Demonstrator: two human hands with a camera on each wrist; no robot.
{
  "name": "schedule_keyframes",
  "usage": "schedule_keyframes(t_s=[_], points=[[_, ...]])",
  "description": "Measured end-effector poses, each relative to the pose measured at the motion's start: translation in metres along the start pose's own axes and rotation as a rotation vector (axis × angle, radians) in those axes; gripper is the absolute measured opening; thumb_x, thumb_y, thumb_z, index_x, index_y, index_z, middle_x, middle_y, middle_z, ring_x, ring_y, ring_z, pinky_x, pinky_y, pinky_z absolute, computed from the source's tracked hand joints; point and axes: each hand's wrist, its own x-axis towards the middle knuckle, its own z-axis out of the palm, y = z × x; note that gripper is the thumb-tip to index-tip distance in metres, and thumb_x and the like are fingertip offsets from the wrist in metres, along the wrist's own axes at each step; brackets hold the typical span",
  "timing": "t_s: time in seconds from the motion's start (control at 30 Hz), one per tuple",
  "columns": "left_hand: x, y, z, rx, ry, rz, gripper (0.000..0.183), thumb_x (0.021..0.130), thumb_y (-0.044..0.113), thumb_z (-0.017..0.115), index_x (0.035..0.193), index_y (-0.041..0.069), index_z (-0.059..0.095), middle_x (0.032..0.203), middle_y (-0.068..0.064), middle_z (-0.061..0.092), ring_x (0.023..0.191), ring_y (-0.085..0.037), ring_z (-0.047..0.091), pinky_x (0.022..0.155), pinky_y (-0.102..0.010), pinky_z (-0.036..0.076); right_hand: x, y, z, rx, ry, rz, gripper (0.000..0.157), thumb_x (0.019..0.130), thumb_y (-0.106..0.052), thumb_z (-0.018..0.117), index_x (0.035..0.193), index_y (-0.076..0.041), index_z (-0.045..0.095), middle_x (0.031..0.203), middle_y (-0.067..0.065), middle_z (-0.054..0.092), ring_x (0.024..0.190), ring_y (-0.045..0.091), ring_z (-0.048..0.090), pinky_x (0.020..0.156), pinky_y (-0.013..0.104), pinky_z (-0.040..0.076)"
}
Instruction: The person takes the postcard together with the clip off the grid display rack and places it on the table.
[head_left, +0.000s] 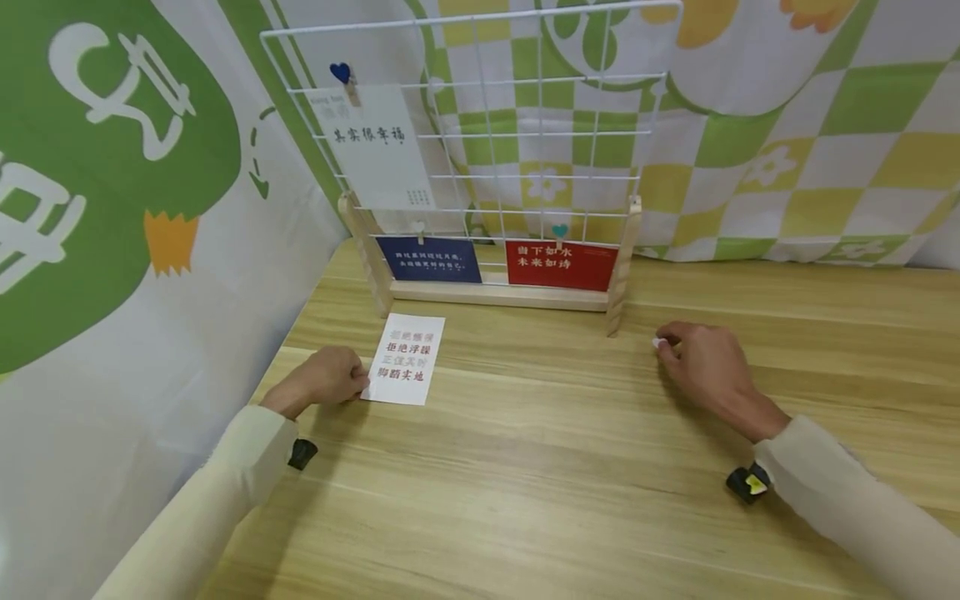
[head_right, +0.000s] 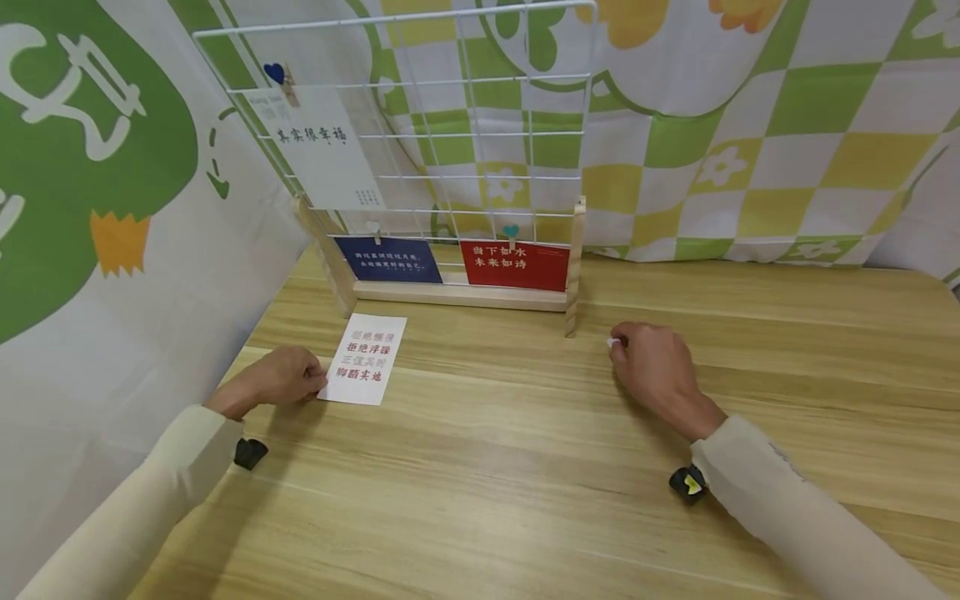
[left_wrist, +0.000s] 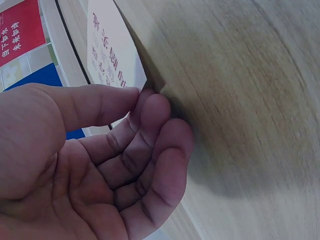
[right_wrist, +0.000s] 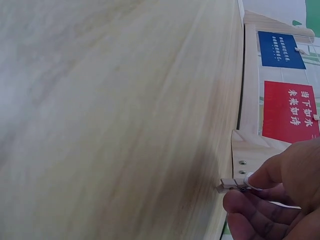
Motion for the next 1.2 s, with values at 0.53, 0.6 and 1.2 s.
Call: schedule_keyframes(t_s=[0.53, 0.6, 1.2], points=[[0.0016, -0.0033, 0.0012, 0.001, 0.006, 0.035, 0.04, 0.094, 0.009, 0.056, 0.056, 0.015, 0.046, 0.054, 0.005, 0.043, 0.051, -0.01, 0.04, 0.053, -0.023, 0.033, -0.0013, -0.0019, 0.0089, -0.021, -0.034, 0.021, 0.014, 0.088, -0.01, 0.067, 0.095, 0.0, 0.075, 0.089, 0.019, 0.074, 0.073, 0.035, 0.07, 0.056, 0.05, 0.053], [0.0026, -0.0031, 0.0015, 0.006, 0.008, 0.016, 0.039, 0.095, 0.01, 0.056, 0.057, 0.014, 0.047, 0.055, 0.004, 0.044, 0.052, -0.011, 0.041, 0.053, -0.023, 0.034, -0.0018, -0.0016, 0.0089, -0.021, -0.04, 0.025, 0.014, 0.088, -0.01, 0.067, 0.095, -0.001, 0.074, 0.089, 0.019, 0.074, 0.074, 0.036, 0.07, 0.056, 0.051, 0.053], [0.0045, 0.0015, -0.0064, 0.08, 0.098, 0.03, 0.025, 0.095, 0.013, 0.055, 0.071, 0.006, 0.057, 0.066, -0.004, 0.053, 0.061, -0.016, 0.048, 0.059, -0.027, 0.038, 0.0034, -0.0053, 0.0076, -0.053, 0.005, -0.011, 0.021, 0.088, -0.011, 0.063, 0.099, 0.004, 0.072, 0.094, 0.025, 0.072, 0.067, 0.032, 0.068, 0.051, 0.046, 0.053]])
